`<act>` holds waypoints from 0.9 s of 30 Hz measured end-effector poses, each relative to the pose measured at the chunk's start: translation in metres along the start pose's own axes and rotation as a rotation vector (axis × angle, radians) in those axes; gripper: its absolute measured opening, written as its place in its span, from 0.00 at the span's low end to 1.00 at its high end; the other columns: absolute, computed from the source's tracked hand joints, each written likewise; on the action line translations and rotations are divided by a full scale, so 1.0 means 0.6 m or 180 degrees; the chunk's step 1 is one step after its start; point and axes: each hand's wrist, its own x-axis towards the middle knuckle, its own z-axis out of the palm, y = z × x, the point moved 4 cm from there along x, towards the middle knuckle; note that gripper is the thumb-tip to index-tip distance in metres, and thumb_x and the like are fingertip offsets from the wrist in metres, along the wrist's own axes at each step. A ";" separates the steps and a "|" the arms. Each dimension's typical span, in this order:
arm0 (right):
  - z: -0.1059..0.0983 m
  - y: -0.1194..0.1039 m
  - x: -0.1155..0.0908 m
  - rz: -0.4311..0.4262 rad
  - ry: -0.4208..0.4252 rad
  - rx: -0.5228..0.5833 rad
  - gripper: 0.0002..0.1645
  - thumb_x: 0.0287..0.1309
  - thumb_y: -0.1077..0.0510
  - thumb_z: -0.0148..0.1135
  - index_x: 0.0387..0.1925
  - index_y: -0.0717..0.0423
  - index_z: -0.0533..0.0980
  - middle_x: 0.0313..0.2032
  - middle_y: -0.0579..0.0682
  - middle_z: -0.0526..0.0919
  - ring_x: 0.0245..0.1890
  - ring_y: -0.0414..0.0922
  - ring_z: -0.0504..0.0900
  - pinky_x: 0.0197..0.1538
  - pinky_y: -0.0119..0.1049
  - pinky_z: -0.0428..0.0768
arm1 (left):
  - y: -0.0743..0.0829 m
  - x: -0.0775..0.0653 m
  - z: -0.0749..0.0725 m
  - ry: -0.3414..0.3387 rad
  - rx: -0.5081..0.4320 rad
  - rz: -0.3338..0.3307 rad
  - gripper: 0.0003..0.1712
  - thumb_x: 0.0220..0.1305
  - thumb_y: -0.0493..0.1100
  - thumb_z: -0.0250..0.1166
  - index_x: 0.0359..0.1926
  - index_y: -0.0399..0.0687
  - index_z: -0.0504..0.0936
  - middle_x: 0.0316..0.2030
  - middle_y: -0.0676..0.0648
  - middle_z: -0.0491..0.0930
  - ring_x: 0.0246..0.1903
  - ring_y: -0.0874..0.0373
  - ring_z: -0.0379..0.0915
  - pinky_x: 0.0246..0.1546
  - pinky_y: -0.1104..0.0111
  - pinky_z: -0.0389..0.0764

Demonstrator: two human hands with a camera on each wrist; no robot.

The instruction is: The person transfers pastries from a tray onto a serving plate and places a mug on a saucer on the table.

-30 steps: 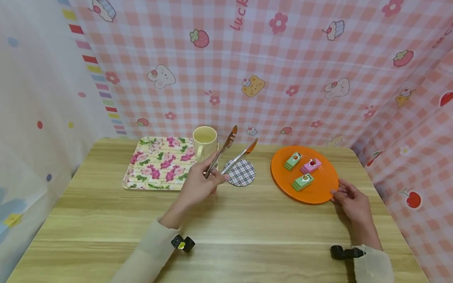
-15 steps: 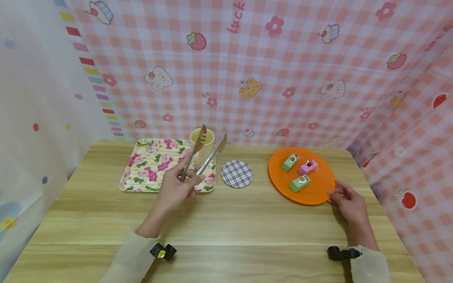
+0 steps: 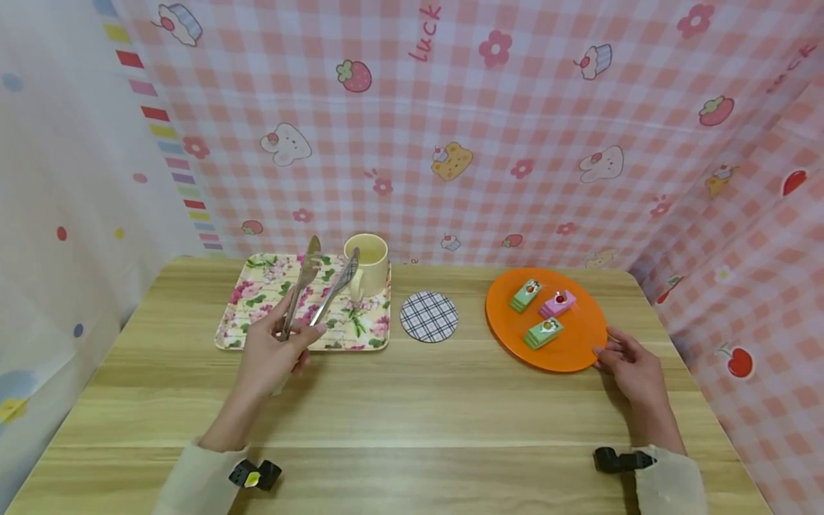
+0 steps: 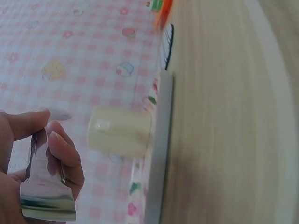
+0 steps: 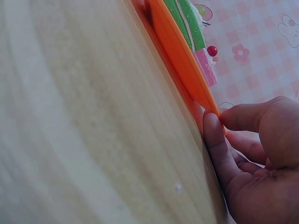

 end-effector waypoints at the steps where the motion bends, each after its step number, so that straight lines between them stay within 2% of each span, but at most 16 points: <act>1: 0.000 0.000 0.000 0.0010 0.0001 0.0012 0.38 0.70 0.63 0.61 0.77 0.57 0.61 0.40 0.39 0.76 0.33 0.30 0.82 0.41 0.24 0.86 | -0.003 -0.001 -0.004 0.0007 0.0007 -0.0015 0.49 0.63 0.49 0.74 0.79 0.69 0.58 0.28 0.50 0.81 0.15 0.57 0.76 0.14 0.62 0.79; 5: 0.000 0.001 0.002 0.0033 0.0007 0.0023 0.38 0.70 0.63 0.61 0.78 0.56 0.61 0.41 0.39 0.76 0.33 0.31 0.82 0.41 0.24 0.86 | -0.018 -0.006 -0.019 0.0004 -0.0002 -0.0127 0.49 0.64 0.49 0.74 0.80 0.67 0.58 0.28 0.50 0.81 0.16 0.57 0.77 0.14 0.62 0.80; 11: 0.001 0.003 0.005 0.0062 0.0002 -0.0021 0.38 0.70 0.62 0.62 0.78 0.55 0.61 0.41 0.40 0.76 0.33 0.31 0.83 0.41 0.24 0.86 | -0.040 -0.018 -0.036 -0.0027 0.0035 -0.0460 0.52 0.65 0.48 0.73 0.81 0.65 0.52 0.23 0.50 0.81 0.17 0.59 0.76 0.16 0.65 0.81; 15: 0.002 0.003 0.006 0.0080 0.0001 -0.0047 0.39 0.70 0.61 0.62 0.78 0.54 0.61 0.43 0.40 0.76 0.34 0.32 0.82 0.41 0.24 0.85 | -0.052 -0.025 -0.045 0.0026 0.0062 -0.0605 0.52 0.66 0.49 0.72 0.82 0.64 0.51 0.21 0.49 0.82 0.16 0.60 0.76 0.17 0.64 0.82; 21: 0.002 0.001 0.004 0.0082 0.0002 -0.0033 0.39 0.70 0.61 0.62 0.78 0.54 0.61 0.43 0.40 0.75 0.35 0.32 0.82 0.42 0.24 0.85 | -0.069 -0.032 -0.054 0.0155 0.0064 -0.0710 0.51 0.67 0.49 0.71 0.82 0.64 0.50 0.22 0.52 0.82 0.16 0.61 0.76 0.16 0.66 0.82; 27: 0.002 0.001 0.003 0.0075 0.0005 -0.0027 0.38 0.70 0.62 0.62 0.78 0.54 0.61 0.43 0.40 0.75 0.35 0.32 0.82 0.41 0.24 0.85 | -0.082 -0.037 -0.061 0.0250 0.0088 -0.0753 0.53 0.68 0.49 0.70 0.82 0.59 0.46 0.21 0.53 0.82 0.16 0.62 0.77 0.16 0.67 0.82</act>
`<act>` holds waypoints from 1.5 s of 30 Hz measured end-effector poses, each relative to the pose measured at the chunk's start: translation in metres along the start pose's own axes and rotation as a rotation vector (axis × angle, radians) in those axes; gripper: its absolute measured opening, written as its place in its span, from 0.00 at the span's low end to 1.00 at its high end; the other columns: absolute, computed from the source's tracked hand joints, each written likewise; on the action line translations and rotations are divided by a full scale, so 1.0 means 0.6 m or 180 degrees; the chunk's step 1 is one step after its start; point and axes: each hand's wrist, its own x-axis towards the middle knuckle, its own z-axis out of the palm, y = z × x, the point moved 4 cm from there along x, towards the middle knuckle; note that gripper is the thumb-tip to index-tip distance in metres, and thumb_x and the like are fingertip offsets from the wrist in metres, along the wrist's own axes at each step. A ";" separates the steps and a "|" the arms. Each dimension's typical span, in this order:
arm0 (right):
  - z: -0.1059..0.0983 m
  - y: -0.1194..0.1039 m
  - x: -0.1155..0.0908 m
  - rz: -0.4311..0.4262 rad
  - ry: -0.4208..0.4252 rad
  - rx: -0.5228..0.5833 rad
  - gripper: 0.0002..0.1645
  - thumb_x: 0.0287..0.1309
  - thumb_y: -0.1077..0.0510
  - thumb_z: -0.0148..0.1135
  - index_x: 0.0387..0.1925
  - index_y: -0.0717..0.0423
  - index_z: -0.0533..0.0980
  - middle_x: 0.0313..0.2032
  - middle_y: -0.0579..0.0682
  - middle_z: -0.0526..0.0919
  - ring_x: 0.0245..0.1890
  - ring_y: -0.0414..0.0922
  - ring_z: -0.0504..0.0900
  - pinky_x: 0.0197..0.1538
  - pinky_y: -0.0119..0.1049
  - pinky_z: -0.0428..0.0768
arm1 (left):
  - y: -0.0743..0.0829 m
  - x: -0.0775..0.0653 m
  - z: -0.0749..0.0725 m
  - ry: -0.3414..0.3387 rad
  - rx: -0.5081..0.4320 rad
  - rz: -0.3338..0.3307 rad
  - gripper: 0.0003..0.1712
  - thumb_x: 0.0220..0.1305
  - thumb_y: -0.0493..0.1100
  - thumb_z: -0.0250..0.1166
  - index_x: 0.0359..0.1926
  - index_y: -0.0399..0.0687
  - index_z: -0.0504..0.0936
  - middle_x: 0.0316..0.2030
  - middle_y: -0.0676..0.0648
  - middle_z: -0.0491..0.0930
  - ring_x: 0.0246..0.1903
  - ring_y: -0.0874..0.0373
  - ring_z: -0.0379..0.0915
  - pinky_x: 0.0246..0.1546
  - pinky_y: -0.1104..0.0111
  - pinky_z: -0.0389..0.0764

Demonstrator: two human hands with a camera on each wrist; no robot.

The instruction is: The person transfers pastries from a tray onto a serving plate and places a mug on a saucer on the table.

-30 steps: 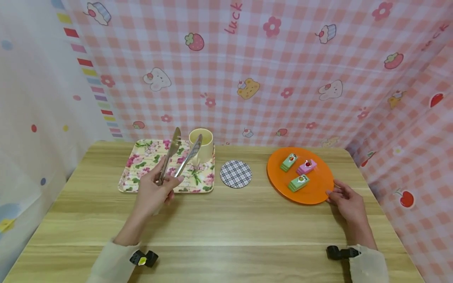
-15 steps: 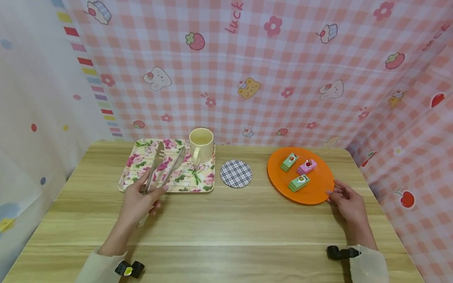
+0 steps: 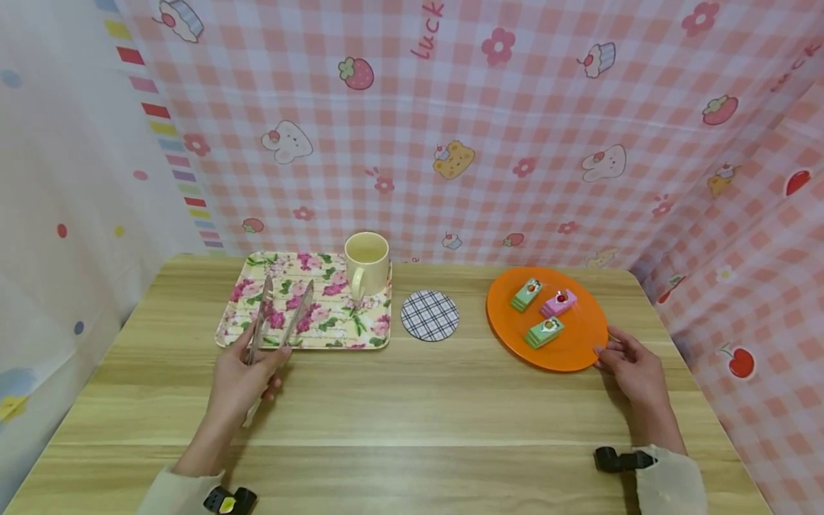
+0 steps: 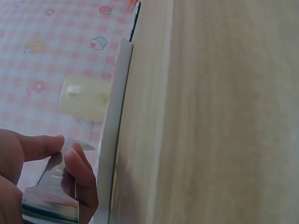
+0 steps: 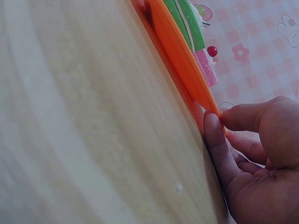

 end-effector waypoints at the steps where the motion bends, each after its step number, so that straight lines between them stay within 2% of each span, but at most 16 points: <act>1: 0.000 0.000 0.000 0.0002 0.0003 -0.0001 0.38 0.70 0.62 0.62 0.78 0.54 0.61 0.43 0.40 0.75 0.35 0.32 0.82 0.41 0.24 0.86 | -0.002 0.000 -0.001 -0.0001 0.0011 0.0002 0.52 0.69 0.48 0.69 0.82 0.57 0.46 0.22 0.53 0.83 0.16 0.62 0.77 0.16 0.66 0.82; 6: 0.002 -0.001 -0.001 -0.0004 -0.0001 -0.0025 0.38 0.70 0.62 0.61 0.78 0.54 0.61 0.44 0.41 0.75 0.36 0.32 0.81 0.42 0.24 0.86 | -0.010 0.000 -0.003 -0.0021 0.0069 -0.0033 0.52 0.70 0.48 0.68 0.83 0.53 0.44 0.24 0.52 0.85 0.16 0.62 0.78 0.17 0.66 0.83; 10: 0.003 0.000 -0.001 -0.0023 0.0014 -0.0027 0.38 0.70 0.63 0.61 0.78 0.54 0.61 0.43 0.40 0.75 0.36 0.32 0.81 0.41 0.24 0.86 | -0.014 0.001 -0.003 -0.0022 0.0106 -0.0053 0.52 0.70 0.50 0.67 0.83 0.53 0.43 0.23 0.53 0.84 0.16 0.61 0.78 0.18 0.65 0.83; 14: 0.003 0.001 0.000 -0.0052 0.0029 -0.0036 0.38 0.70 0.63 0.61 0.77 0.56 0.62 0.41 0.39 0.76 0.34 0.31 0.82 0.41 0.24 0.86 | -0.014 0.001 -0.006 0.0048 0.0374 -0.0008 0.52 0.70 0.52 0.67 0.82 0.51 0.45 0.22 0.53 0.80 0.16 0.61 0.74 0.19 0.67 0.79; 17: 0.004 0.001 0.001 -0.0034 0.0021 -0.0026 0.38 0.70 0.63 0.61 0.77 0.55 0.62 0.42 0.40 0.76 0.35 0.31 0.82 0.41 0.24 0.86 | -0.013 0.000 -0.008 0.0100 0.0653 0.0033 0.51 0.70 0.55 0.66 0.82 0.48 0.47 0.30 0.48 0.83 0.20 0.61 0.71 0.22 0.68 0.74; 19: 0.005 0.000 0.002 -0.0001 0.0014 -0.0016 0.38 0.70 0.63 0.61 0.78 0.54 0.62 0.43 0.41 0.75 0.35 0.32 0.81 0.41 0.24 0.86 | -0.013 0.000 -0.009 0.0115 0.0809 0.0041 0.51 0.70 0.56 0.66 0.81 0.44 0.48 0.40 0.43 0.85 0.26 0.61 0.71 0.26 0.69 0.74; 21: 0.005 -0.002 0.001 0.0012 0.0009 -0.0032 0.38 0.70 0.63 0.61 0.78 0.54 0.61 0.44 0.41 0.75 0.36 0.32 0.81 0.42 0.24 0.86 | -0.012 -0.001 -0.009 0.0128 0.0925 0.0044 0.50 0.70 0.56 0.65 0.81 0.40 0.51 0.50 0.39 0.84 0.34 0.58 0.75 0.31 0.70 0.75; 23: 0.006 -0.004 0.002 0.0010 0.0016 -0.0056 0.38 0.70 0.63 0.60 0.78 0.54 0.61 0.44 0.42 0.75 0.35 0.32 0.81 0.42 0.24 0.86 | -0.010 -0.001 -0.009 0.0124 0.1013 0.0065 0.50 0.70 0.56 0.65 0.80 0.37 0.52 0.54 0.36 0.81 0.41 0.55 0.75 0.35 0.71 0.75; 25: 0.005 -0.005 0.002 0.0003 0.0022 -0.0068 0.38 0.70 0.62 0.60 0.78 0.54 0.61 0.44 0.41 0.75 0.35 0.32 0.82 0.42 0.24 0.86 | -0.008 0.001 -0.010 0.0124 0.1077 0.0088 0.49 0.71 0.55 0.65 0.80 0.36 0.53 0.51 0.37 0.79 0.41 0.53 0.73 0.34 0.70 0.74; 30: 0.006 -0.009 0.001 0.0017 0.0014 -0.0052 0.38 0.70 0.62 0.60 0.78 0.53 0.62 0.44 0.41 0.75 0.35 0.32 0.82 0.42 0.24 0.86 | -0.004 0.005 -0.015 0.0163 0.1152 0.0145 0.48 0.69 0.54 0.65 0.80 0.38 0.55 0.37 0.45 0.72 0.30 0.56 0.63 0.27 0.66 0.68; 32: 0.007 -0.009 -0.001 0.0033 -0.0002 -0.0018 0.38 0.70 0.62 0.60 0.78 0.53 0.62 0.44 0.41 0.75 0.35 0.32 0.81 0.42 0.24 0.86 | -0.004 0.003 -0.018 0.0201 0.1161 0.0134 0.49 0.68 0.55 0.66 0.80 0.40 0.54 0.38 0.44 0.71 0.31 0.55 0.63 0.28 0.67 0.67; 36: 0.009 -0.009 -0.003 0.0016 -0.0034 0.0005 0.37 0.71 0.63 0.60 0.78 0.55 0.62 0.42 0.40 0.75 0.34 0.31 0.82 0.41 0.25 0.86 | -0.004 -0.002 -0.025 0.0297 0.1118 0.0119 0.48 0.69 0.52 0.66 0.80 0.40 0.54 0.50 0.38 0.74 0.44 0.51 0.71 0.37 0.72 0.71; 38: 0.009 -0.009 -0.004 -0.0013 -0.0032 -0.0027 0.37 0.70 0.63 0.60 0.78 0.55 0.61 0.42 0.40 0.75 0.34 0.31 0.82 0.41 0.25 0.86 | -0.001 -0.003 -0.028 0.0344 0.1092 0.0161 0.46 0.70 0.49 0.66 0.80 0.39 0.56 0.55 0.36 0.74 0.50 0.48 0.73 0.43 0.72 0.73; 41: 0.007 -0.010 -0.006 -0.0042 -0.0011 -0.0088 0.38 0.70 0.62 0.61 0.78 0.55 0.61 0.41 0.39 0.75 0.34 0.30 0.82 0.41 0.24 0.86 | 0.007 -0.003 -0.031 0.0414 0.1060 0.0310 0.42 0.70 0.46 0.65 0.78 0.37 0.59 0.56 0.33 0.74 0.55 0.43 0.73 0.50 0.65 0.75; 43: 0.005 -0.010 -0.009 -0.0074 0.0011 -0.0193 0.38 0.70 0.60 0.62 0.78 0.55 0.62 0.41 0.38 0.76 0.33 0.29 0.81 0.40 0.24 0.85 | 0.015 -0.003 -0.032 0.0484 0.1086 0.0477 0.40 0.70 0.45 0.65 0.76 0.37 0.62 0.56 0.32 0.74 0.55 0.40 0.73 0.52 0.59 0.75; 45: 0.003 -0.011 -0.012 -0.0119 0.0027 -0.0278 0.38 0.70 0.58 0.62 0.77 0.56 0.62 0.41 0.38 0.76 0.33 0.29 0.81 0.40 0.24 0.85 | 0.022 -0.004 -0.032 0.0574 0.1083 0.0651 0.36 0.70 0.44 0.66 0.74 0.37 0.67 0.55 0.31 0.75 0.55 0.40 0.73 0.51 0.60 0.76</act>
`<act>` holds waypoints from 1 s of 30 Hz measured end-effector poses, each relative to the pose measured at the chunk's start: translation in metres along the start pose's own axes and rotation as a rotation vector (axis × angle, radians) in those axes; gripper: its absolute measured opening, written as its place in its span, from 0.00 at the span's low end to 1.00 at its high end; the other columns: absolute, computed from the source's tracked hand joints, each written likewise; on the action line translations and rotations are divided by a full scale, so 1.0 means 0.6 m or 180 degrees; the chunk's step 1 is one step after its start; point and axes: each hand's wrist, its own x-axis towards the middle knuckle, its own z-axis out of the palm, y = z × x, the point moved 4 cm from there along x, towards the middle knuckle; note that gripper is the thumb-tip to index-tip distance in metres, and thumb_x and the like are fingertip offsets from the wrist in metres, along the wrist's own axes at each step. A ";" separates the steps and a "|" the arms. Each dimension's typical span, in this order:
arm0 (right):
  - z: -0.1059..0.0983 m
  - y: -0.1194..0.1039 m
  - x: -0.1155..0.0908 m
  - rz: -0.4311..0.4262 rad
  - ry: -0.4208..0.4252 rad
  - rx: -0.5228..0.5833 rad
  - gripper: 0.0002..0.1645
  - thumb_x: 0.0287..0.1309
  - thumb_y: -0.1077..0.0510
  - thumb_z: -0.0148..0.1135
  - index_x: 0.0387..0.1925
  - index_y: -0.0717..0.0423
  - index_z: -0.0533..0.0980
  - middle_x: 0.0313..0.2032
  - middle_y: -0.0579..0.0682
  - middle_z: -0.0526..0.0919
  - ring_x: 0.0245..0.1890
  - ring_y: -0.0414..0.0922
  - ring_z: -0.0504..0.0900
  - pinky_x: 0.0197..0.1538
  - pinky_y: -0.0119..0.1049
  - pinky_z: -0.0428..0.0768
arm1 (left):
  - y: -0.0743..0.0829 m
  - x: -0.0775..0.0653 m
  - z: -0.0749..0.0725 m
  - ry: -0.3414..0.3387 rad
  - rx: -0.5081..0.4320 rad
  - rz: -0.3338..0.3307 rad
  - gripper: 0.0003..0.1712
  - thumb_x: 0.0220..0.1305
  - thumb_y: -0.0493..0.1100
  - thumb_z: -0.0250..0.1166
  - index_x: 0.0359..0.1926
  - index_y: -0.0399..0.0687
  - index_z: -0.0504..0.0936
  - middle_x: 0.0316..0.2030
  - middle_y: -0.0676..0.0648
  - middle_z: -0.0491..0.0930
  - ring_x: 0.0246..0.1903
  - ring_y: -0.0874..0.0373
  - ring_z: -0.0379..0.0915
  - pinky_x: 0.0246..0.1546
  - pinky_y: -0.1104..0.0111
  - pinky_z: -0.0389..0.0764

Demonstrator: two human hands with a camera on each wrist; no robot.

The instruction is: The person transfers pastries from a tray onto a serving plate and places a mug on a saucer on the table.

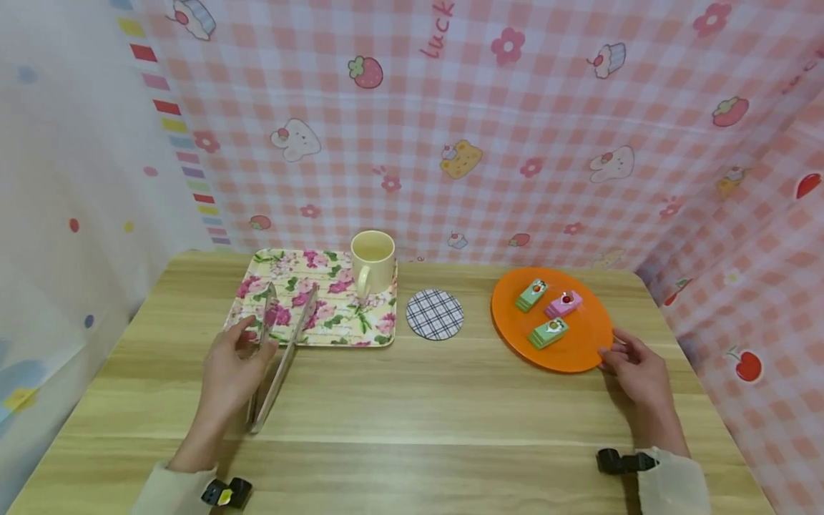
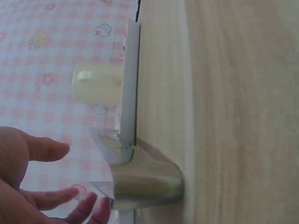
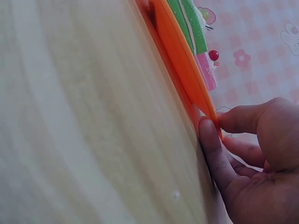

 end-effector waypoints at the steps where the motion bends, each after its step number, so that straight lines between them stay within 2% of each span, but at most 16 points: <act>1: -0.001 0.000 -0.001 -0.0016 0.0001 -0.0046 0.38 0.70 0.57 0.63 0.77 0.57 0.62 0.41 0.38 0.76 0.32 0.29 0.81 0.39 0.24 0.85 | 0.003 0.000 0.000 0.0053 -0.0021 0.0067 0.35 0.70 0.44 0.66 0.73 0.38 0.69 0.55 0.32 0.75 0.55 0.40 0.72 0.50 0.63 0.76; 5: 0.000 0.000 -0.007 -0.0066 -0.0050 -0.0230 0.38 0.72 0.53 0.61 0.77 0.58 0.61 0.49 0.47 0.78 0.31 0.28 0.82 0.39 0.24 0.85 | 0.017 -0.002 -0.001 0.0286 -0.0123 0.0266 0.28 0.70 0.43 0.66 0.68 0.41 0.77 0.55 0.34 0.77 0.53 0.44 0.74 0.41 0.82 0.72; 10: -0.002 -0.009 -0.014 -0.0043 -0.0034 -0.0531 0.38 0.73 0.50 0.58 0.78 0.58 0.60 0.62 0.62 0.74 0.34 0.29 0.81 0.37 0.21 0.83 | 0.033 -0.002 0.007 0.0316 -0.0342 0.0325 0.24 0.71 0.44 0.65 0.64 0.43 0.80 0.57 0.37 0.79 0.54 0.46 0.75 0.41 0.87 0.70; 14: -0.009 -0.025 -0.020 -0.0125 0.0091 -0.0828 0.39 0.72 0.46 0.58 0.77 0.57 0.61 0.66 0.64 0.73 0.49 0.46 0.83 0.36 0.18 0.77 | 0.040 0.002 0.015 0.0252 -0.0432 0.0380 0.23 0.71 0.45 0.65 0.64 0.42 0.80 0.58 0.37 0.80 0.57 0.46 0.75 0.43 0.88 0.71; 16: -0.010 -0.034 -0.023 -0.0180 0.0121 -0.0913 0.39 0.72 0.45 0.57 0.77 0.57 0.61 0.68 0.65 0.72 0.59 0.55 0.79 0.42 0.23 0.79 | 0.044 0.005 0.018 0.0235 -0.0449 0.0413 0.23 0.72 0.45 0.65 0.64 0.43 0.80 0.58 0.37 0.80 0.57 0.46 0.75 0.44 0.87 0.72; 18: -0.009 -0.041 -0.025 -0.0225 0.0104 -0.0929 0.40 0.73 0.45 0.56 0.78 0.57 0.60 0.70 0.66 0.70 0.66 0.60 0.75 0.54 0.33 0.82 | 0.047 0.009 0.021 0.0197 -0.0461 0.0447 0.23 0.72 0.46 0.65 0.64 0.44 0.79 0.59 0.38 0.80 0.58 0.46 0.74 0.45 0.86 0.72; 20: -0.008 -0.049 -0.028 -0.0275 0.0089 -0.0949 0.42 0.73 0.43 0.56 0.79 0.57 0.59 0.72 0.67 0.67 0.69 0.62 0.73 0.63 0.47 0.80 | 0.052 0.012 0.024 0.0133 -0.0501 0.0467 0.23 0.73 0.47 0.64 0.65 0.45 0.79 0.59 0.39 0.80 0.57 0.46 0.75 0.46 0.86 0.73; 22: -0.006 -0.056 -0.032 -0.0342 0.0078 -0.0961 0.43 0.73 0.42 0.56 0.79 0.57 0.58 0.73 0.69 0.65 0.69 0.65 0.72 0.66 0.57 0.76 | 0.056 0.016 0.029 0.0042 -0.0556 0.0483 0.24 0.74 0.48 0.63 0.66 0.46 0.78 0.60 0.39 0.80 0.57 0.46 0.76 0.47 0.85 0.73; 26: -0.001 -0.072 -0.041 -0.0480 0.0079 -0.0980 0.44 0.72 0.41 0.57 0.79 0.56 0.58 0.74 0.68 0.63 0.69 0.67 0.70 0.67 0.61 0.74 | 0.065 0.026 0.044 -0.0160 -0.0734 0.0445 0.26 0.74 0.53 0.63 0.66 0.48 0.77 0.61 0.41 0.79 0.57 0.48 0.76 0.48 0.84 0.75; 30: 0.010 -0.090 -0.050 -0.0669 0.0101 -0.0959 0.44 0.71 0.41 0.58 0.79 0.56 0.59 0.74 0.66 0.64 0.70 0.66 0.66 0.69 0.63 0.71 | 0.073 0.038 0.060 -0.0236 -0.0871 0.0470 0.28 0.73 0.55 0.63 0.66 0.45 0.77 0.61 0.42 0.79 0.59 0.49 0.76 0.48 0.84 0.76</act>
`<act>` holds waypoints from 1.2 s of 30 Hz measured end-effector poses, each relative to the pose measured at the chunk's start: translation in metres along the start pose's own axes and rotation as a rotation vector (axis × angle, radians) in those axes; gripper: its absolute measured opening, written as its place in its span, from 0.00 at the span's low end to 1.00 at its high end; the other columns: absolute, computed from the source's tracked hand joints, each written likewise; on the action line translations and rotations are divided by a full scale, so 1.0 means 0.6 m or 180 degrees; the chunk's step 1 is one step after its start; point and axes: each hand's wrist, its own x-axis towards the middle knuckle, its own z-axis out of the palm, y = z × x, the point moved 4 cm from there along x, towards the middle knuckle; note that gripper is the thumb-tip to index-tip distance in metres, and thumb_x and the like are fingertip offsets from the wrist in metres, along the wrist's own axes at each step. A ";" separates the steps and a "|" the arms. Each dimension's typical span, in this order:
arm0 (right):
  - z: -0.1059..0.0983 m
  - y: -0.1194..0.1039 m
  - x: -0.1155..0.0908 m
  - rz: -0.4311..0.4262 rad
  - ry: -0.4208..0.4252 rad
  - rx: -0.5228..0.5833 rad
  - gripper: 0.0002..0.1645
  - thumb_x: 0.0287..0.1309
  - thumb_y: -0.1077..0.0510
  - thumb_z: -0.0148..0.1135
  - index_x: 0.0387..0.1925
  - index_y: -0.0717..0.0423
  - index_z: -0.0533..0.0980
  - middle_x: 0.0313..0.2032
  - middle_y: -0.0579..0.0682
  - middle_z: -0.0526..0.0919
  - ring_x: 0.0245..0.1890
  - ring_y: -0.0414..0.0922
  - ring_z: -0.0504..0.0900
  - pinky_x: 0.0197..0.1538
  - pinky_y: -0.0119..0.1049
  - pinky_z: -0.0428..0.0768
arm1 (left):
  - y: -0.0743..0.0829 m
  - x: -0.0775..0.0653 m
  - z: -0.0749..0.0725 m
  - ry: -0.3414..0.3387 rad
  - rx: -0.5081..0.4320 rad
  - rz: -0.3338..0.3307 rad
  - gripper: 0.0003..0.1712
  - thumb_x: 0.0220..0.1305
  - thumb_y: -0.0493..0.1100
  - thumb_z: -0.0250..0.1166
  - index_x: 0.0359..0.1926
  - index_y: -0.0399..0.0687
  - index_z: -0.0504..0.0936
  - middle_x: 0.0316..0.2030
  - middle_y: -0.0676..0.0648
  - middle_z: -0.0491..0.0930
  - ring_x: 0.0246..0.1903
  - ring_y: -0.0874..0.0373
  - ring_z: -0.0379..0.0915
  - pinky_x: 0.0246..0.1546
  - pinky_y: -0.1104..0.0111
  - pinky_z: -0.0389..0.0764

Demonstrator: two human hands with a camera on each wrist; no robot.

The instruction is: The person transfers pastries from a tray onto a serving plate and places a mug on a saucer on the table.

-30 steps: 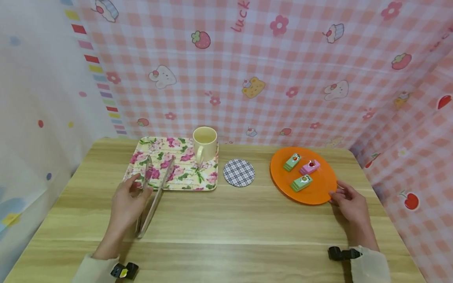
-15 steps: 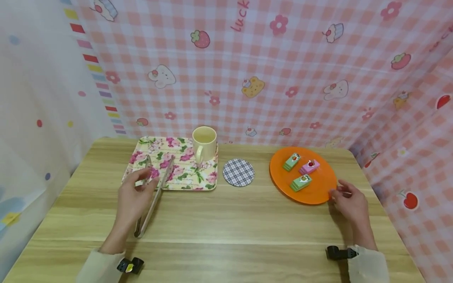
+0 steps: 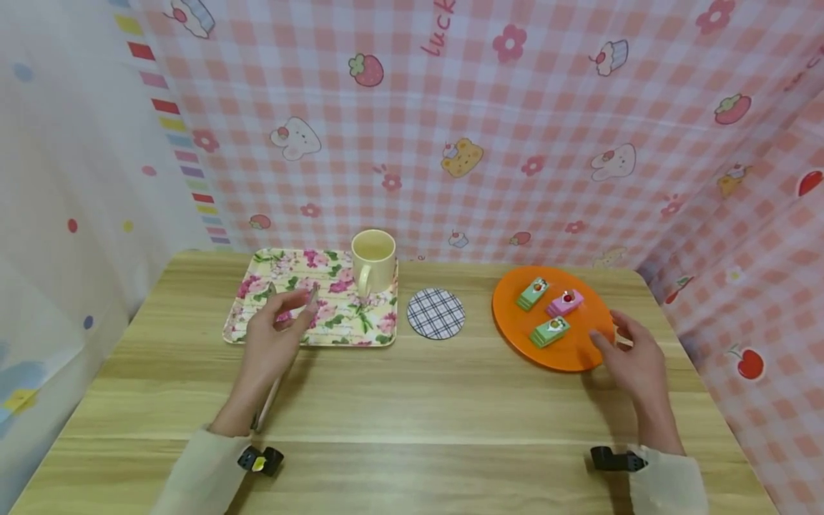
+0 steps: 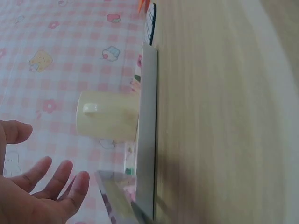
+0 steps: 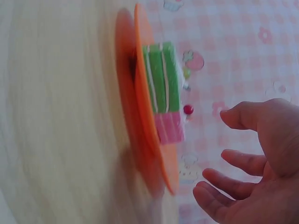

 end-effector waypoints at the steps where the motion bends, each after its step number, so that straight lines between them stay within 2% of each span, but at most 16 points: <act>1: 0.002 -0.006 -0.001 -0.0052 0.0017 0.0007 0.43 0.71 0.41 0.59 0.78 0.56 0.59 0.74 0.66 0.65 0.70 0.66 0.66 0.69 0.63 0.71 | 0.001 0.003 0.004 -0.0009 -0.0035 0.0017 0.27 0.73 0.54 0.64 0.66 0.45 0.77 0.60 0.41 0.80 0.59 0.49 0.76 0.48 0.85 0.77; 6: 0.014 -0.033 -0.010 -0.0293 0.0096 0.0060 0.43 0.71 0.44 0.61 0.78 0.57 0.60 0.73 0.66 0.66 0.70 0.64 0.66 0.70 0.63 0.70 | 0.001 0.019 0.024 -0.0088 -0.0098 0.0083 0.25 0.73 0.51 0.64 0.65 0.45 0.78 0.59 0.40 0.81 0.58 0.48 0.79 0.49 0.82 0.79; 9: 0.020 -0.050 -0.018 -0.0418 0.0091 0.0068 0.43 0.70 0.45 0.62 0.77 0.58 0.61 0.72 0.66 0.65 0.70 0.65 0.67 0.69 0.63 0.70 | 0.000 0.025 0.036 -0.0167 -0.0122 -0.0004 0.25 0.73 0.51 0.64 0.66 0.47 0.77 0.59 0.41 0.82 0.58 0.48 0.80 0.58 0.70 0.81; 12: 0.027 -0.069 -0.027 -0.0539 0.0062 0.0081 0.42 0.69 0.44 0.63 0.77 0.58 0.62 0.71 0.66 0.66 0.69 0.65 0.67 0.69 0.64 0.70 | -0.001 0.032 0.047 -0.0271 -0.0202 -0.0137 0.26 0.73 0.51 0.64 0.67 0.49 0.76 0.61 0.42 0.80 0.60 0.48 0.78 0.63 0.59 0.79; 16: 0.038 -0.091 -0.036 -0.0790 0.0072 0.0091 0.40 0.68 0.46 0.65 0.75 0.56 0.65 0.69 0.65 0.69 0.67 0.63 0.70 0.68 0.63 0.72 | -0.001 0.044 0.061 -0.0372 -0.0368 -0.0188 0.26 0.73 0.49 0.64 0.68 0.47 0.75 0.63 0.39 0.78 0.62 0.48 0.75 0.65 0.56 0.78; 18: 0.044 -0.100 -0.039 -0.0946 0.0105 0.0108 0.39 0.67 0.50 0.67 0.74 0.57 0.66 0.68 0.63 0.70 0.65 0.61 0.72 0.67 0.59 0.74 | -0.001 0.049 0.068 -0.0409 -0.0376 -0.0183 0.26 0.74 0.48 0.63 0.69 0.46 0.75 0.64 0.38 0.77 0.64 0.47 0.74 0.66 0.53 0.77; 20: 0.050 -0.110 -0.042 -0.1070 0.0091 0.0106 0.39 0.66 0.50 0.68 0.74 0.56 0.67 0.69 0.62 0.70 0.64 0.59 0.73 0.66 0.49 0.77 | 0.000 0.053 0.074 -0.0437 -0.0346 -0.0192 0.27 0.74 0.48 0.63 0.70 0.47 0.74 0.65 0.39 0.77 0.65 0.47 0.73 0.67 0.52 0.76; 23: 0.059 -0.126 -0.046 -0.1259 0.0053 0.0135 0.38 0.65 0.52 0.70 0.73 0.56 0.68 0.68 0.62 0.71 0.62 0.59 0.76 0.61 0.39 0.81 | 0.005 0.062 0.084 -0.0456 -0.0344 -0.0163 0.27 0.74 0.48 0.63 0.70 0.48 0.73 0.66 0.41 0.77 0.67 0.47 0.72 0.68 0.52 0.75; 26: 0.072 -0.141 -0.048 -0.1416 -0.0035 0.0098 0.38 0.65 0.54 0.70 0.73 0.58 0.68 0.65 0.63 0.74 0.59 0.60 0.78 0.58 0.43 0.83 | 0.011 0.071 0.094 -0.0463 -0.0460 -0.0135 0.27 0.74 0.47 0.63 0.70 0.46 0.73 0.65 0.41 0.78 0.67 0.48 0.72 0.69 0.54 0.75; 27: 0.077 -0.146 -0.048 -0.1443 -0.0078 0.0089 0.38 0.64 0.55 0.70 0.72 0.59 0.68 0.63 0.64 0.75 0.59 0.61 0.78 0.57 0.49 0.83 | 0.013 0.074 0.097 -0.0466 -0.0502 -0.0132 0.27 0.73 0.47 0.63 0.69 0.45 0.74 0.64 0.41 0.78 0.67 0.48 0.72 0.69 0.55 0.75; 30: 0.098 -0.157 -0.047 -0.1430 -0.0262 0.0053 0.39 0.64 0.56 0.70 0.73 0.60 0.67 0.63 0.64 0.76 0.59 0.61 0.79 0.57 0.57 0.83 | 0.015 0.081 0.104 -0.0508 -0.0589 -0.0181 0.28 0.73 0.47 0.64 0.70 0.43 0.73 0.64 0.40 0.78 0.66 0.48 0.73 0.69 0.56 0.75; 36: 0.145 -0.177 -0.042 -0.1286 -0.0652 0.0065 0.40 0.65 0.54 0.69 0.73 0.59 0.66 0.64 0.63 0.75 0.60 0.61 0.79 0.62 0.58 0.80 | 0.012 0.092 0.119 -0.0553 -0.0800 -0.0327 0.28 0.73 0.50 0.64 0.68 0.44 0.75 0.61 0.40 0.79 0.63 0.45 0.76 0.66 0.53 0.77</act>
